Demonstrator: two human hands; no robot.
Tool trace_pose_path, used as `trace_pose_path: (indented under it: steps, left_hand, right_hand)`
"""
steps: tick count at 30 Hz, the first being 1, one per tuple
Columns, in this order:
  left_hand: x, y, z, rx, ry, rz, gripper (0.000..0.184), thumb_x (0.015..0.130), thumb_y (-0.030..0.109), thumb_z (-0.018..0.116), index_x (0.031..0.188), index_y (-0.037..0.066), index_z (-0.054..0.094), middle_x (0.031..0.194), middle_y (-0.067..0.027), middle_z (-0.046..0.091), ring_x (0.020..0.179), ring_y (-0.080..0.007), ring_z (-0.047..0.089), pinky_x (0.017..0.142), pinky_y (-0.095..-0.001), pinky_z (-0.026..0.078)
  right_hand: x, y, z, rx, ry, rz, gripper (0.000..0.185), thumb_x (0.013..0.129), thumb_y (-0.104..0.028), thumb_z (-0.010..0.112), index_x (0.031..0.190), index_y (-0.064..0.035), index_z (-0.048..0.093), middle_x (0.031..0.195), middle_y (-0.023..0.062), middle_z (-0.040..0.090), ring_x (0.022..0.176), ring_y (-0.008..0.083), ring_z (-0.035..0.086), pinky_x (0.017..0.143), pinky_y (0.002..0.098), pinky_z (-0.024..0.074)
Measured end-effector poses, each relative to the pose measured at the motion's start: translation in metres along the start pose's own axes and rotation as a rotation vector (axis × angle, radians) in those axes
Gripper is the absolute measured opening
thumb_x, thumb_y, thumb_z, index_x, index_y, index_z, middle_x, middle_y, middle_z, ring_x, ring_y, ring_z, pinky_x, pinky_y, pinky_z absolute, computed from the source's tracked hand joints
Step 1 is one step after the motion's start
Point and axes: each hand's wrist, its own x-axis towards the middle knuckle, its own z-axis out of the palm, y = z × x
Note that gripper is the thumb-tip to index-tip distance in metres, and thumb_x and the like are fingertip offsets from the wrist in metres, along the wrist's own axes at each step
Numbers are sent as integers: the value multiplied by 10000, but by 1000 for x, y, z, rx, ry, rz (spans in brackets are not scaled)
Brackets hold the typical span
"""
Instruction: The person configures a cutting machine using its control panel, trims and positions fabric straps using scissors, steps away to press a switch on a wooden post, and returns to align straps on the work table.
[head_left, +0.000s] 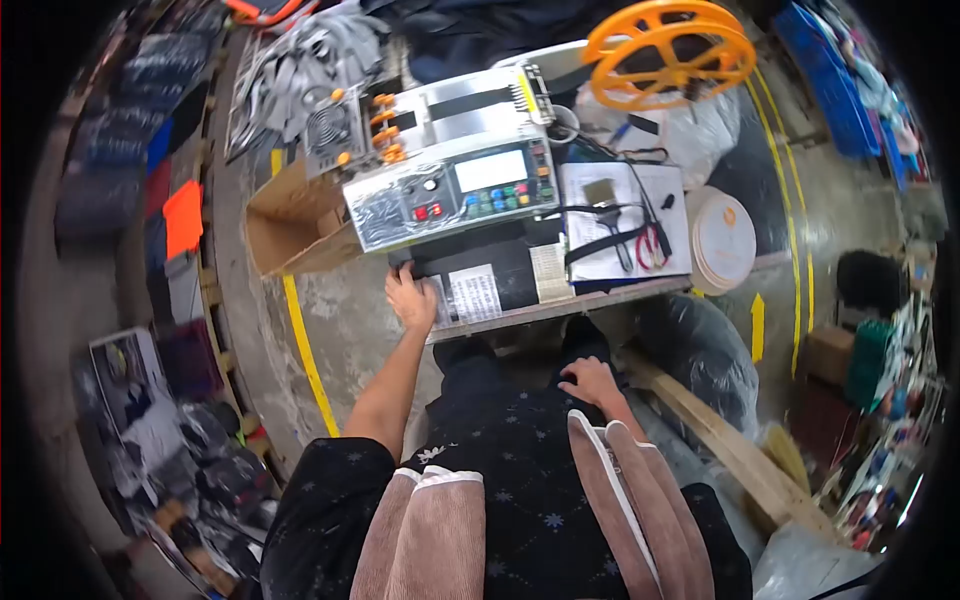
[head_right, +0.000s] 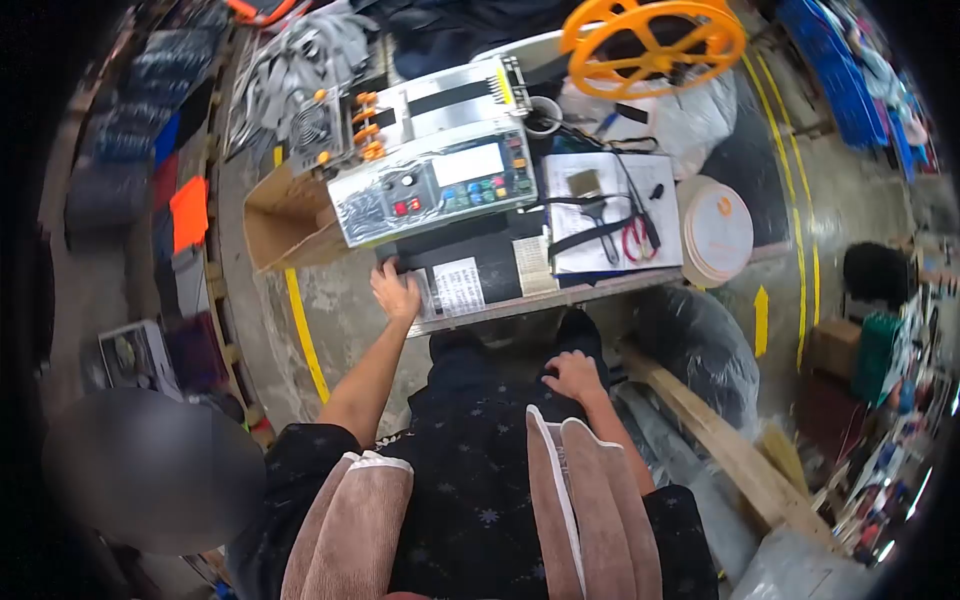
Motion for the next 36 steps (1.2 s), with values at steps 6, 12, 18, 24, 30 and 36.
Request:
trace_pose_path:
  steps: [6,12,18,24,30,36]
  left_hand:
    - [20,10,14,-74,49,-294,641,934,330,796,1505,96,624,1513,-223,577,1394,-472,515,1192,-596,395]
    - [16,13,34,98,136,-221,663,941,396,748,1509,72,633,1517,-238,578,1395,-461,499,1218,-614,327]
    - [20,9,33,79,117,-144,644,930,340,750,1495,51,638,1594,-283,514,1485,-495,436,1236,-644,304]
    - [18,8,26,15,36,-152,657,969,302,721,1482,-71,551,1582,-371,484,1492,-556,434,1241,-628,328]
    - [22,6,16,-55,-67,-171,659,977,301,722,1487,-70,531,1520,-375,501,1361,-573,487,1127,-615,390]
    - [24,3,9,-179,-66,-115,667,969,260,754,1524,-36,532,1530,-346,492,1363,-544,473,1105,-594,378]
  right_hand:
    - [56,18,-5,-267,-283,-238,475,1043,-639,666,1140,-221,871,1091,68,838,1123,345,757,940,538,554]
    - [105,39,-21,-263,-516,-92,460,1019,-608,695,1238,-231,842,1154,113,849,1169,376,782,973,534,602]
    - [163,54,71,-87,-555,-112,711,998,-633,726,1487,-117,714,1493,242,708,1408,446,654,1203,522,505]
    - [168,16,84,35,-763,54,827,1038,-679,659,1626,-104,575,1663,241,574,1555,415,526,1296,503,400]
    - [148,6,54,26,-792,124,828,1047,-678,643,1632,-97,568,1669,240,567,1560,411,519,1300,499,395]
    - [146,2,45,11,-807,187,830,1056,-678,627,1638,-90,561,1676,240,559,1566,407,512,1304,495,390]
